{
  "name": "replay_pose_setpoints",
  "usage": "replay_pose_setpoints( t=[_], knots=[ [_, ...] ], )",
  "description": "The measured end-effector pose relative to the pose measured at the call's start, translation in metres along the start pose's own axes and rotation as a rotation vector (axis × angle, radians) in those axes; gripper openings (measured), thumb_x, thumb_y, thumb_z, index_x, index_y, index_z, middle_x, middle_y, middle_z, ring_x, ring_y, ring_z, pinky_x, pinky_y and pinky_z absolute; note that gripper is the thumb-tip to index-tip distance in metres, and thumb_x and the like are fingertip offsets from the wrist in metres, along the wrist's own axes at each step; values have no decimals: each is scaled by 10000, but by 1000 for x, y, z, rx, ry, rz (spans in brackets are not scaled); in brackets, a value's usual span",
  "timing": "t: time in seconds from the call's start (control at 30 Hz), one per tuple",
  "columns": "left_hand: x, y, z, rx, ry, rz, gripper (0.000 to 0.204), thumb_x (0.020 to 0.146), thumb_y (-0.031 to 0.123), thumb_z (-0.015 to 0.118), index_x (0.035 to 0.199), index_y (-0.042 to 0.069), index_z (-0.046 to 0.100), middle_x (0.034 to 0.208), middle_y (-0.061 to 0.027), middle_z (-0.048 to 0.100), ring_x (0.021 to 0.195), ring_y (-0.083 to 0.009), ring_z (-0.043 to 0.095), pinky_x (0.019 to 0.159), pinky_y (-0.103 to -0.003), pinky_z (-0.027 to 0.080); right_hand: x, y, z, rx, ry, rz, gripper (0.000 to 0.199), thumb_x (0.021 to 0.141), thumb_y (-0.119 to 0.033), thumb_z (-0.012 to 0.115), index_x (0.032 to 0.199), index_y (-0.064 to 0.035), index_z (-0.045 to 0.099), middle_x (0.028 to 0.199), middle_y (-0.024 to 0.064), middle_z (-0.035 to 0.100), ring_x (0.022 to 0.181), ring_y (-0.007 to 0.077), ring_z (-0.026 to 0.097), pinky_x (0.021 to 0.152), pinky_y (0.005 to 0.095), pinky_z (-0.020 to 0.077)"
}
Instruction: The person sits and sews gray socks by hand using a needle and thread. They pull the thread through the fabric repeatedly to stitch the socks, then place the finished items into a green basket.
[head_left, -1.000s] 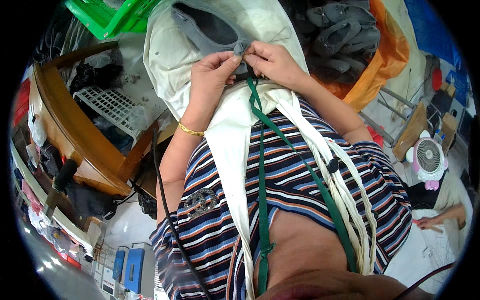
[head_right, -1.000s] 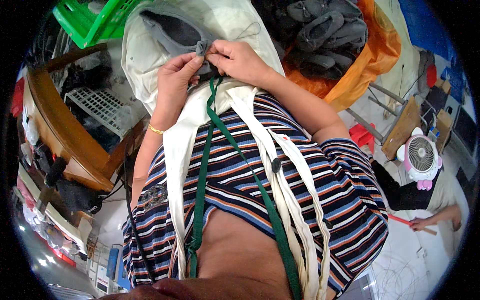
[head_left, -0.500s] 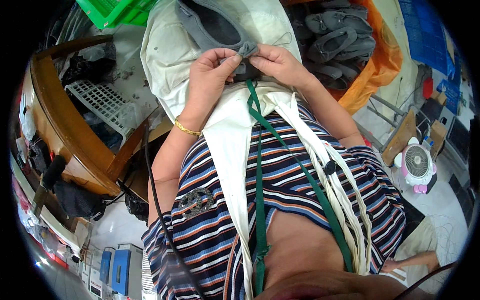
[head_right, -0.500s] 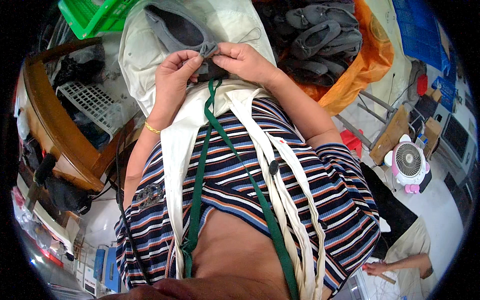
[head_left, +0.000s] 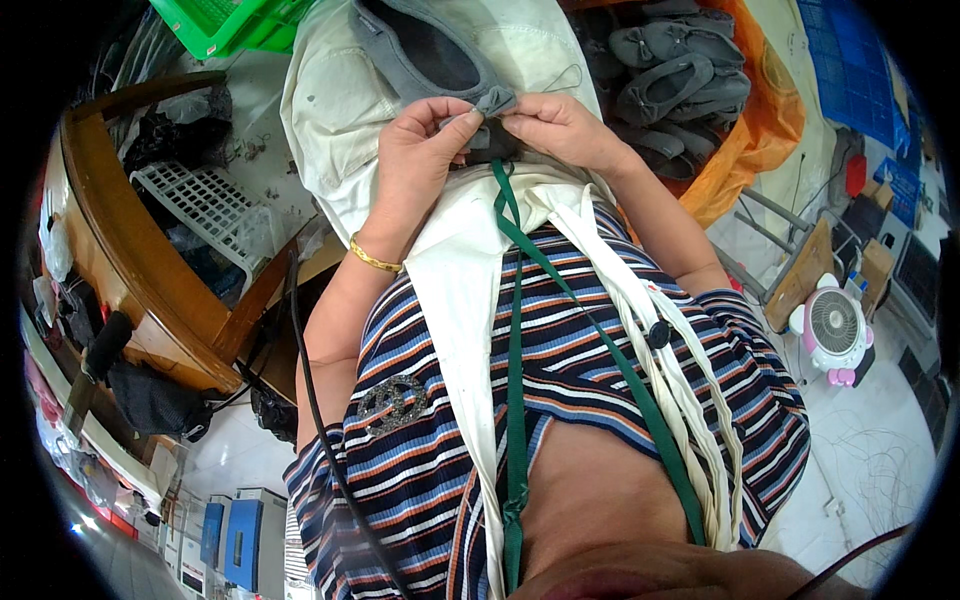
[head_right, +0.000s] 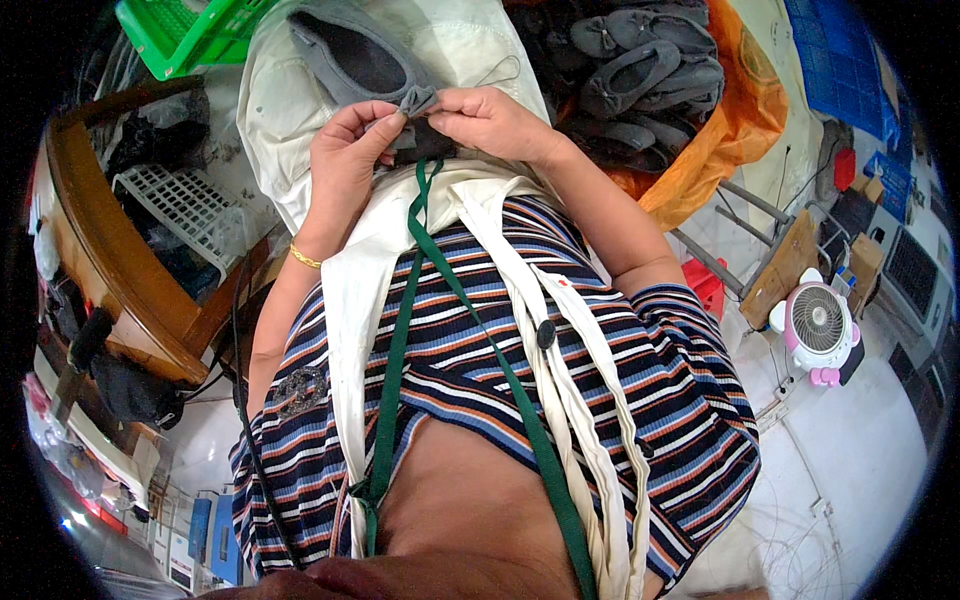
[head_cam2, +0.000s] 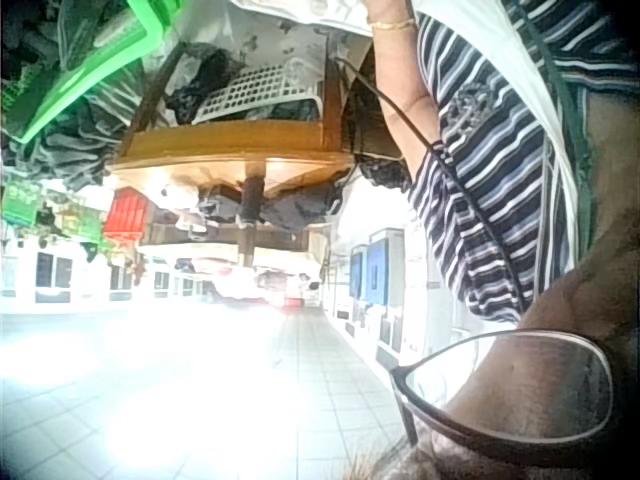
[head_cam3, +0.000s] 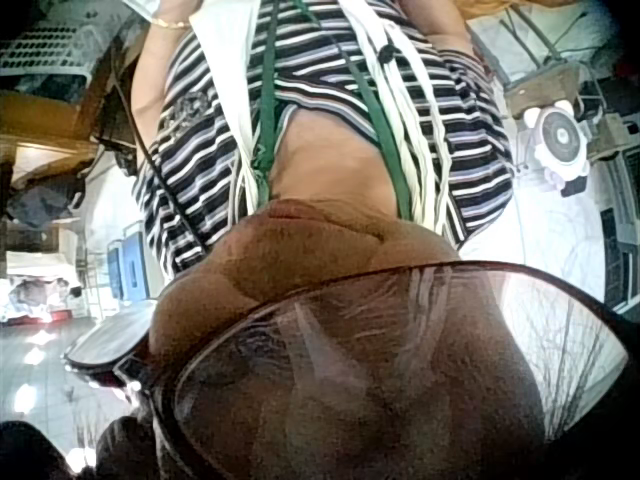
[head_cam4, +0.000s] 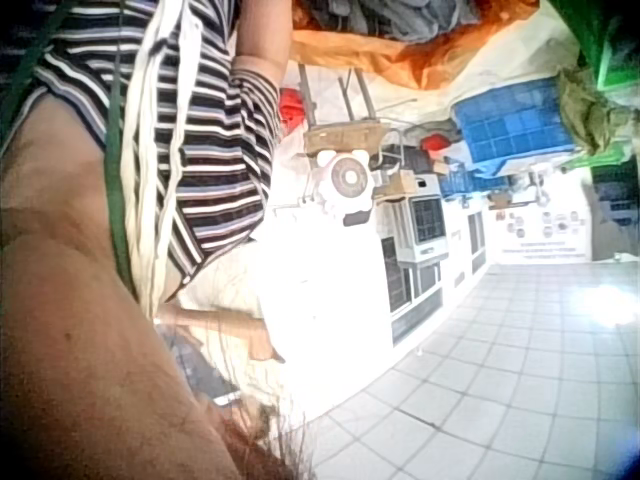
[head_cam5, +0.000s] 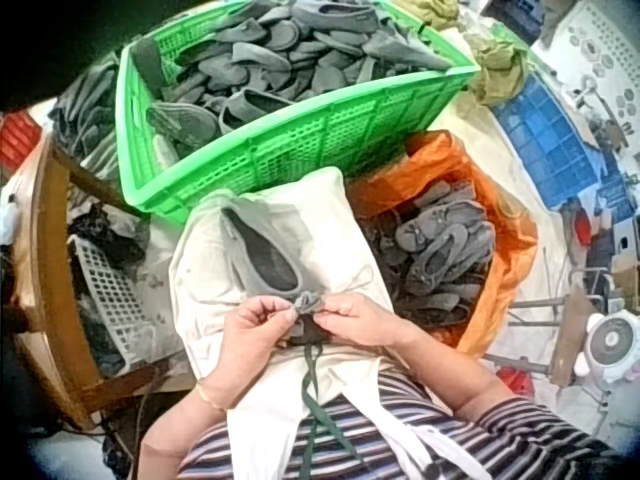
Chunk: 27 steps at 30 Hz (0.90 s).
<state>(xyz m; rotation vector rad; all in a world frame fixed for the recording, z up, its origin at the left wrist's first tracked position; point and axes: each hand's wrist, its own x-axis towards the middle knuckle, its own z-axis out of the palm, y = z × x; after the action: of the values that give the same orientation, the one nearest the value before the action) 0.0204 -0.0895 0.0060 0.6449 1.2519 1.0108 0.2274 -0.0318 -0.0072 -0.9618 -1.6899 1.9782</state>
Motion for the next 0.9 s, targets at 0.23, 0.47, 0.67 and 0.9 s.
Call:
replay_pose_setpoints(
  t=[0.23, 0.47, 0.67, 0.9],
  knots=[
    [0, 2, 0, -13, 9, -3, 162, 894, 126, 722, 1009, 17, 688, 829, 20, 657, 676, -29, 548, 592, -172, 444, 1, -7, 16, 133, 104, 58, 168, 1002, -120, 539, 1119, -51, 639, 698, -86, 483, 583, -6, 400, 522, 162, 321],
    [0, 1, -1, -6, -6, 7, 158, 897, 126, 717, 1000, 9, 694, 803, 24, 648, 654, -24, 530, 585, -166, 439, 6, -8, 19, 48, 120, 3, 151, 995, -116, 550, 1112, -52, 621, 716, -68, 508, 600, 15, 427, 541, 179, 347],
    [1, 1, 1, -39, 1, 2, 163, 898, 131, 718, 1007, 13, 693, 811, 25, 654, 663, -23, 535, 593, -166, 441, 7, -14, 22, 6, 172, -86, 229, 971, -215, 612, 1139, -59, 606, 801, -33, 555, 670, 19, 461, 579, 185, 373],
    [1, 1, 0, -6, -14, -19, 172, 906, 143, 711, 1017, 14, 688, 835, 17, 665, 665, -27, 538, 590, -171, 441, 16, -16, 27, -188, 261, -53, 287, 969, -260, 620, 1163, -51, 584, 847, -5, 597, 709, 39, 517, 623, 184, 420]
  ],
)
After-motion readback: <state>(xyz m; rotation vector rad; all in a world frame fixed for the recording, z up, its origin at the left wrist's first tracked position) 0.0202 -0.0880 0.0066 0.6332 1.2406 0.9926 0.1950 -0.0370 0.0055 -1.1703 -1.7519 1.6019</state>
